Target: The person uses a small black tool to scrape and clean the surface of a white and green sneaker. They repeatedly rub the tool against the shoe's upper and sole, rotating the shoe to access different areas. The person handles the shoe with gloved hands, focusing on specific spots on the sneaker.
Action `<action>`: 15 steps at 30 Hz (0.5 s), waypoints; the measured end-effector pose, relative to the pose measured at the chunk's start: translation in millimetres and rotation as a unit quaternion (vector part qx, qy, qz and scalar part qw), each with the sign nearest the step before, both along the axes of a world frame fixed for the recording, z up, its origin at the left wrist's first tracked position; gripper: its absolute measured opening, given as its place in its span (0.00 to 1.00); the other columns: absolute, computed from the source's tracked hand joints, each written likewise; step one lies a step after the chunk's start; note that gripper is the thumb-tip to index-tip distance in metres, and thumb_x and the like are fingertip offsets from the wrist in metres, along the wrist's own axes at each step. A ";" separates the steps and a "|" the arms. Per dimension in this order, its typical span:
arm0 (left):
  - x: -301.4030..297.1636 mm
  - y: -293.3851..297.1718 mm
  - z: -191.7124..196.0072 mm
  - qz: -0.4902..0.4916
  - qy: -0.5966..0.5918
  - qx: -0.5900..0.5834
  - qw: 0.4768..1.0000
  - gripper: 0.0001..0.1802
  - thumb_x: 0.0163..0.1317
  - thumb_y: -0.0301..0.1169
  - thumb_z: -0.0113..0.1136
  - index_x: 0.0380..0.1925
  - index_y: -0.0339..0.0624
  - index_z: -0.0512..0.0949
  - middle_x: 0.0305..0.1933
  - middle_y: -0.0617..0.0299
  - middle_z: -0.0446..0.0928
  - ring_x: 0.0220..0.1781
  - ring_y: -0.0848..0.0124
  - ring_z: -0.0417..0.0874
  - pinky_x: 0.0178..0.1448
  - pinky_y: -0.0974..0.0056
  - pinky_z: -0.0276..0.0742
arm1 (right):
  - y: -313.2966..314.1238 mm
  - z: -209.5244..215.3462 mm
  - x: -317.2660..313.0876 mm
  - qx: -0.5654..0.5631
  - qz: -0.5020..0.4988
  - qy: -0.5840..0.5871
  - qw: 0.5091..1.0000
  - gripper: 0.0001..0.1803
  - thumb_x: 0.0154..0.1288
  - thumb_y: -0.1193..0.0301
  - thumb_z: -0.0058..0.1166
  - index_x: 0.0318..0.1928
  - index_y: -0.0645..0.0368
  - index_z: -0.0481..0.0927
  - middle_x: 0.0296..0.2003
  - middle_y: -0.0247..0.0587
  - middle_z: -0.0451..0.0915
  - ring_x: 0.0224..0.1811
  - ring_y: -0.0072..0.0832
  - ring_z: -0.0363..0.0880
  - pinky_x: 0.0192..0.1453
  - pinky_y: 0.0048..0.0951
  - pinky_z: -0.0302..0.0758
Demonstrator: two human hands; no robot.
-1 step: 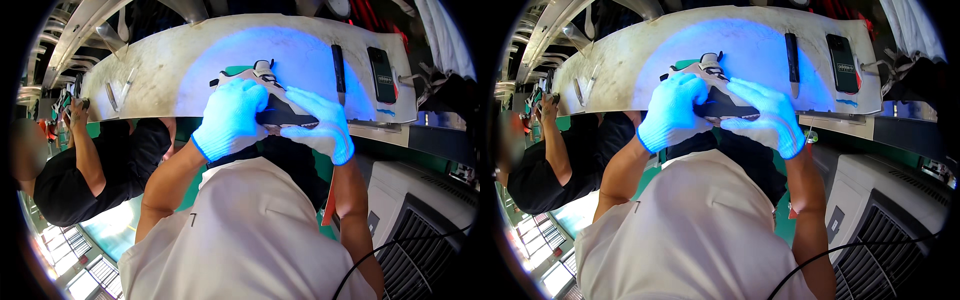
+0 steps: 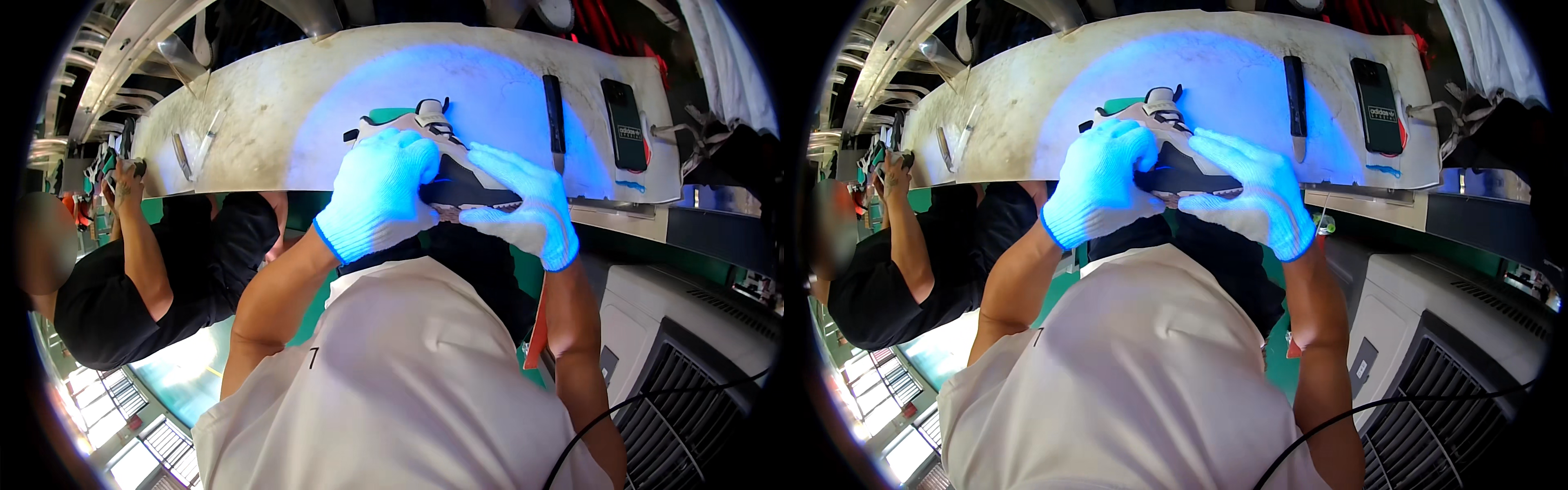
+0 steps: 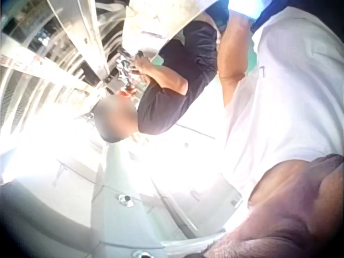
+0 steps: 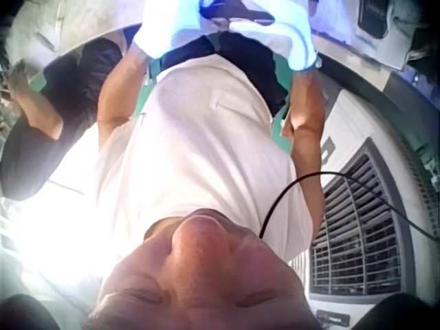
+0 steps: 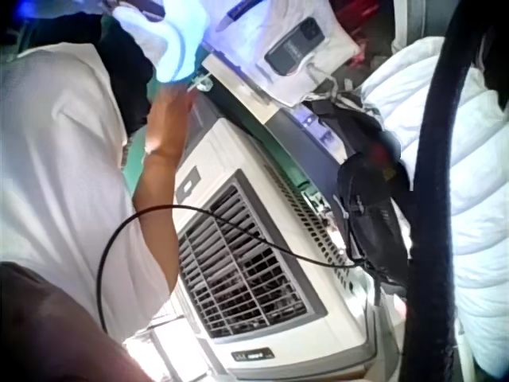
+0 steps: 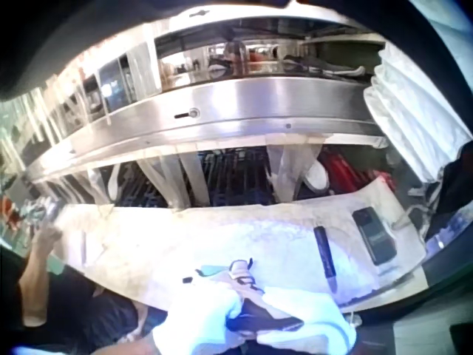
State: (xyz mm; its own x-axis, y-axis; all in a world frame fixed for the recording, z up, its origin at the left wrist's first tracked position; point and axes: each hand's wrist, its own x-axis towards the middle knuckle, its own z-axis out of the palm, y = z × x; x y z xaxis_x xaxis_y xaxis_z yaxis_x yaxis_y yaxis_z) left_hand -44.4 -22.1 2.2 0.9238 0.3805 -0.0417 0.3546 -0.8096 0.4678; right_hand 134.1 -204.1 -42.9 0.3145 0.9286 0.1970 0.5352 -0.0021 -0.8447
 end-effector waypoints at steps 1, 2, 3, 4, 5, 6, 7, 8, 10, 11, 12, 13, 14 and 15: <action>1.0 1.6 1.6 0.002 0.014 -0.002 1.000 0.28 0.39 0.36 0.91 0.31 0.48 0.75 0.38 0.54 0.80 0.39 0.49 0.83 0.43 0.49 0.80 | 1.1 0.3 0.6 0.002 0.005 -0.004 1.000 0.44 0.51 0.63 0.88 0.69 0.66 0.86 0.66 0.58 0.88 0.69 0.47 0.89 0.74 0.42 0.82; 1.9 2.9 2.4 0.002 0.029 -0.003 1.000 0.28 0.40 0.36 0.91 0.31 0.48 0.75 0.38 0.54 0.81 0.39 0.49 0.83 0.43 0.50 0.81 | 2.0 -0.1 1.6 0.004 0.008 -0.008 1.000 0.43 0.51 0.64 0.88 0.68 0.66 0.86 0.65 0.58 0.88 0.68 0.47 0.89 0.74 0.42 0.82; 0.7 4.6 -0.1 -0.004 -0.004 -0.010 1.000 0.28 0.39 0.36 0.91 0.32 0.48 0.76 0.37 0.54 0.80 0.39 0.50 0.83 0.43 0.50 0.81 | 3.0 -0.1 2.1 0.007 0.012 -0.011 1.000 0.43 0.51 0.64 0.87 0.68 0.66 0.87 0.65 0.59 0.88 0.68 0.47 0.89 0.74 0.42 0.82; -1.8 6.5 -4.8 -0.011 -0.037 -0.017 0.999 0.29 0.39 0.37 0.91 0.33 0.48 0.76 0.37 0.55 0.80 0.39 0.50 0.84 0.43 0.51 0.82 | 4.0 1.0 2.1 0.012 0.014 -0.021 1.000 0.43 0.51 0.64 0.88 0.68 0.66 0.87 0.64 0.59 0.89 0.67 0.48 0.90 0.73 0.43 0.83; -3.2 8.5 -7.3 -0.018 -0.070 -0.024 0.997 0.29 0.39 0.37 0.91 0.34 0.48 0.76 0.37 0.55 0.80 0.39 0.50 0.84 0.43 0.51 0.82 | 5.0 3.4 1.4 0.017 0.016 -0.031 0.999 0.42 0.52 0.65 0.89 0.67 0.67 0.87 0.64 0.60 0.89 0.66 0.48 0.90 0.72 0.43 0.84; -2.2 11.5 -6.7 -0.018 -0.075 -0.043 0.996 0.30 0.39 0.37 0.91 0.35 0.48 0.77 0.37 0.55 0.80 0.40 0.51 0.85 0.44 0.52 0.82 | 6.2 5.9 1.0 0.021 0.017 -0.042 0.999 0.42 0.53 0.65 0.89 0.67 0.67 0.87 0.63 0.61 0.89 0.66 0.49 0.91 0.71 0.44 0.84; -0.5 15.6 -5.0 -0.018 -0.080 -0.063 0.995 0.30 0.39 0.38 0.91 0.37 0.48 0.77 0.38 0.55 0.81 0.40 0.52 0.85 0.45 0.52 0.83 | 7.3 8.5 1.2 0.014 0.024 -0.038 0.999 0.41 0.54 0.63 0.88 0.67 0.66 0.87 0.63 0.61 0.89 0.65 0.50 0.91 0.71 0.44 0.85; 2.9 19.3 -2.8 -0.019 -0.088 -0.084 0.992 0.31 0.39 0.38 0.91 0.38 0.48 0.77 0.39 0.56 0.81 0.41 0.52 0.85 0.45 0.53 0.83 | 8.0 13.0 3.9 0.006 0.031 -0.039 0.999 0.40 0.56 0.62 0.87 0.67 0.66 0.87 0.62 0.62 0.89 0.65 0.50 0.91 0.70 0.44 0.85; 9.6 24.7 12.4 -0.026 -0.002 -0.070 0.997 0.33 0.37 0.39 0.92 0.40 0.48 0.77 0.41 0.58 0.81 0.41 0.53 0.86 0.46 0.53 0.84 | 14.3 22.0 7.1 -0.018 0.046 -0.026 0.998 0.39 0.60 0.59 0.84 0.68 0.63 0.87 0.61 0.62 0.89 0.63 0.52 0.91 0.67 0.45 0.85; 13.2 26.4 17.7 -0.028 0.040 -0.063 0.997 0.34 0.37 0.40 0.92 0.40 0.48 0.77 0.42 0.59 0.81 0.42 0.53 0.86 0.46 0.54 0.84 | 21.0 28.2 8.1 -0.034 0.057 -0.013 0.998 0.38 0.62 0.57 0.82 0.68 0.61 0.87 0.60 0.62 0.89 0.61 0.53 0.91 0.65 0.45 0.86; 17.1 28.3 18.1 -0.036 0.059 -0.057 0.996 0.35 0.36 0.41 0.92 0.42 0.48 0.78 0.45 0.57 0.83 0.43 0.53 0.87 0.49 0.53 0.85 | 27.8 34.8 7.5 -0.051 0.066 0.000 0.997 0.37 0.63 0.55 0.80 0.68 0.60 0.87 0.58 0.62 0.89 0.59 0.53 0.92 0.63 0.46 0.86; 21.8 30.4 18.3 -0.046 0.078 -0.051 0.995 0.35 0.36 0.42 0.92 0.43 0.47 0.79 0.48 0.56 0.84 0.45 0.52 0.88 0.51 0.53 0.86 | 34.7 43.8 5.3 -0.087 0.067 -0.002 0.994 0.35 0.65 0.56 0.77 0.69 0.58 0.86 0.57 0.62 0.89 0.58 0.54 0.91 0.62 0.46 0.86; 23.8 33.9 16.5 -0.064 0.072 -0.041 0.995 0.38 0.37 0.44 0.92 0.48 0.48 0.80 0.53 0.52 0.84 0.49 0.52 0.88 0.55 0.49 0.85 | 42.1 53.7 1.3 -0.126 0.064 -0.002 0.990 0.34 0.66 0.56 0.75 0.69 0.57 0.86 0.55 0.62 0.89 0.56 0.55 0.91 0.60 0.46 0.86; 29.0 35.7 13.4 -0.086 0.063 -0.031 0.994 0.41 0.38 0.45 0.91 0.53 0.48 0.80 0.57 0.49 0.84 0.53 0.51 0.88 0.59 0.46 0.84 | 46.2 60.0 -2.2 -0.167 0.051 -0.004 0.985 0.33 0.68 0.56 0.72 0.69 0.55 0.85 0.54 0.61 0.89 0.54 0.55 0.91 0.58 0.47 0.85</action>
